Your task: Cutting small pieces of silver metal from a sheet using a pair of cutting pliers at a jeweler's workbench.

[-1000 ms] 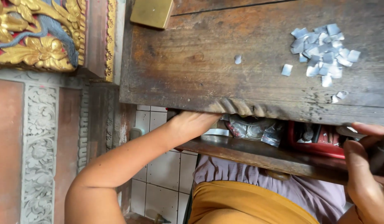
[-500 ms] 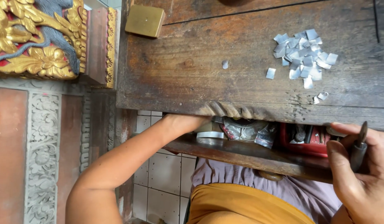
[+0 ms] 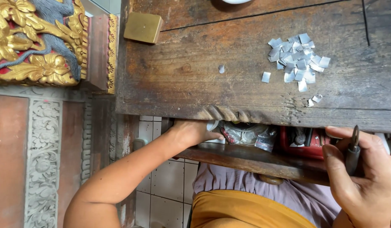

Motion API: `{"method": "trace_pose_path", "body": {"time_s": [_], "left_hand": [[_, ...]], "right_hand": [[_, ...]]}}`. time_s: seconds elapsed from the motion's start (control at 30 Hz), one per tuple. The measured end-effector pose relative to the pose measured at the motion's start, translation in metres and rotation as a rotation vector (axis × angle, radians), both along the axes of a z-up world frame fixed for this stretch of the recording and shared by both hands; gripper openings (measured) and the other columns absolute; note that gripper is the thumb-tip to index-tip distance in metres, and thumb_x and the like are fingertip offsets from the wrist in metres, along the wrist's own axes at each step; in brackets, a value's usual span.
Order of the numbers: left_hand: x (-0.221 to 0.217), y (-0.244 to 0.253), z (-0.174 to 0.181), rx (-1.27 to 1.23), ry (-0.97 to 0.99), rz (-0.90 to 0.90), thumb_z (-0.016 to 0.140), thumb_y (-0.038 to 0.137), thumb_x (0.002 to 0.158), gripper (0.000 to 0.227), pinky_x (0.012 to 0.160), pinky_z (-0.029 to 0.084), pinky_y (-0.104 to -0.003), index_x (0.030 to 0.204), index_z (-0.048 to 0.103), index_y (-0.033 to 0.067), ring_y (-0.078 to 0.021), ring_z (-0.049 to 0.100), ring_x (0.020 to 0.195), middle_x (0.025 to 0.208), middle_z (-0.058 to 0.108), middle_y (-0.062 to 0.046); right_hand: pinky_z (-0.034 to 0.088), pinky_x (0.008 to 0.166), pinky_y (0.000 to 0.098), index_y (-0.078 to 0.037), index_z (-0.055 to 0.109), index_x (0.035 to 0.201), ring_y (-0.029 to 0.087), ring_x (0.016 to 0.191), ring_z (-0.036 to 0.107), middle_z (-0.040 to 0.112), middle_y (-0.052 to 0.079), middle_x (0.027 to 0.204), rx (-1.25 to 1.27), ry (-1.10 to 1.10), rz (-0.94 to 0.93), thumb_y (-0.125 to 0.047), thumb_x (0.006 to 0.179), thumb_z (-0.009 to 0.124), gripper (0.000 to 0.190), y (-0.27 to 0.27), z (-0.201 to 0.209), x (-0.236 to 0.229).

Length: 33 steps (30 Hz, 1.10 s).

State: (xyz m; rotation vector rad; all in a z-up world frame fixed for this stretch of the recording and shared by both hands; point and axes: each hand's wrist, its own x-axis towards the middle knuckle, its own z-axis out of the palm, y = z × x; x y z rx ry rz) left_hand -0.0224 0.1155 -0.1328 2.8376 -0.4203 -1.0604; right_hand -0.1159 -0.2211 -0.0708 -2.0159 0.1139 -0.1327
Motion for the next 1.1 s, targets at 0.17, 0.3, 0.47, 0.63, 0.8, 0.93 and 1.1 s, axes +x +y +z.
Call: {"method": "trace_pose_path", "body": {"time_s": [0.17, 0.3, 0.47, 0.63, 0.8, 0.93, 1.1], "left_hand": [[0.004, -0.030, 0.051, 0.138, 0.323, 0.119, 0.054, 0.060, 0.102, 0.067, 0.065, 0.061, -0.035, 0.075, 0.066, -0.0005, -0.0224, 0.065, 0.055, 0.064, 0.065, -0.009], [-0.008, -0.052, 0.122, -0.107, 0.049, -0.027, 0.046, 0.062, 0.100, 0.074, 0.077, 0.058, -0.055, 0.106, 0.062, -0.0102, -0.0415, 0.074, 0.076, 0.099, 0.070, -0.029], [0.001, -0.077, 0.171, -0.645, -0.004, -0.306, 0.056, 0.028, 0.100, 0.031, 0.050, 0.051, -0.021, 0.108, 0.070, 0.0021, -0.0125, 0.062, 0.055, 0.085, 0.072, -0.008], [0.046, -0.096, 0.160, -0.714, -0.554, -0.262, 0.069, 0.008, 0.094, 0.020, 0.063, 0.053, -0.026, 0.110, 0.067, -0.0028, -0.0152, 0.059, 0.067, 0.095, 0.064, -0.010], [0.064, -0.112, 0.142, -0.562, -0.735, -0.287, 0.078, 0.010, 0.085, 0.020, 0.071, 0.054, -0.032, 0.101, 0.074, -0.0012, -0.0188, 0.058, 0.076, 0.096, 0.055, -0.009], [0.070, -0.124, 0.140, -0.513, -0.771, -0.338, 0.079, 0.003, 0.078, 0.011, 0.075, 0.053, -0.038, 0.084, 0.070, 0.0003, -0.0226, 0.058, 0.081, 0.093, 0.061, -0.012], [0.070, -0.141, 0.136, -0.759, -0.553, -0.360, 0.066, 0.000, 0.088, 0.012, 0.062, 0.052, -0.029, 0.083, 0.057, 0.0062, -0.0159, 0.057, 0.067, 0.080, 0.060, -0.005]], "right_hand": [[0.046, 0.062, 0.0297, 0.016, 0.068, 0.123, 0.021, 0.067, 0.061, 0.070, 0.021, 0.095, -0.100, -0.082, -0.003, 0.018, 0.088, 0.071, 0.035, -0.001, 0.004, 0.004], [0.044, 0.061, 0.0265, 0.012, 0.069, 0.120, 0.016, 0.063, 0.058, 0.072, 0.015, 0.094, -0.033, -0.079, -0.035, 0.017, 0.082, 0.070, 0.038, 0.002, 0.009, 0.007], [0.050, 0.062, 0.0264, 0.008, 0.070, 0.119, 0.016, 0.066, 0.066, 0.075, 0.014, 0.090, -0.043, -0.057, -0.008, 0.012, 0.081, 0.070, 0.038, 0.001, 0.006, 0.011], [0.050, 0.062, 0.0271, 0.010, 0.069, 0.120, 0.017, 0.068, 0.067, 0.075, 0.016, 0.090, -0.048, -0.065, -0.021, 0.014, 0.081, 0.070, 0.040, 0.003, 0.007, 0.010], [0.048, 0.061, 0.0261, 0.009, 0.069, 0.122, 0.016, 0.067, 0.066, 0.074, 0.015, 0.087, -0.053, -0.052, -0.048, 0.014, 0.083, 0.070, 0.039, 0.005, 0.008, 0.011], [0.046, 0.061, 0.0258, 0.011, 0.068, 0.121, 0.017, 0.067, 0.062, 0.072, 0.016, 0.091, -0.034, -0.059, -0.053, 0.015, 0.082, 0.069, 0.039, 0.006, 0.009, 0.009], [0.037, 0.058, 0.0251, 0.010, 0.067, 0.122, 0.015, 0.061, 0.048, 0.071, 0.016, 0.100, -0.024, -0.063, -0.106, 0.018, 0.085, 0.067, 0.037, 0.002, 0.004, 0.004]]}}
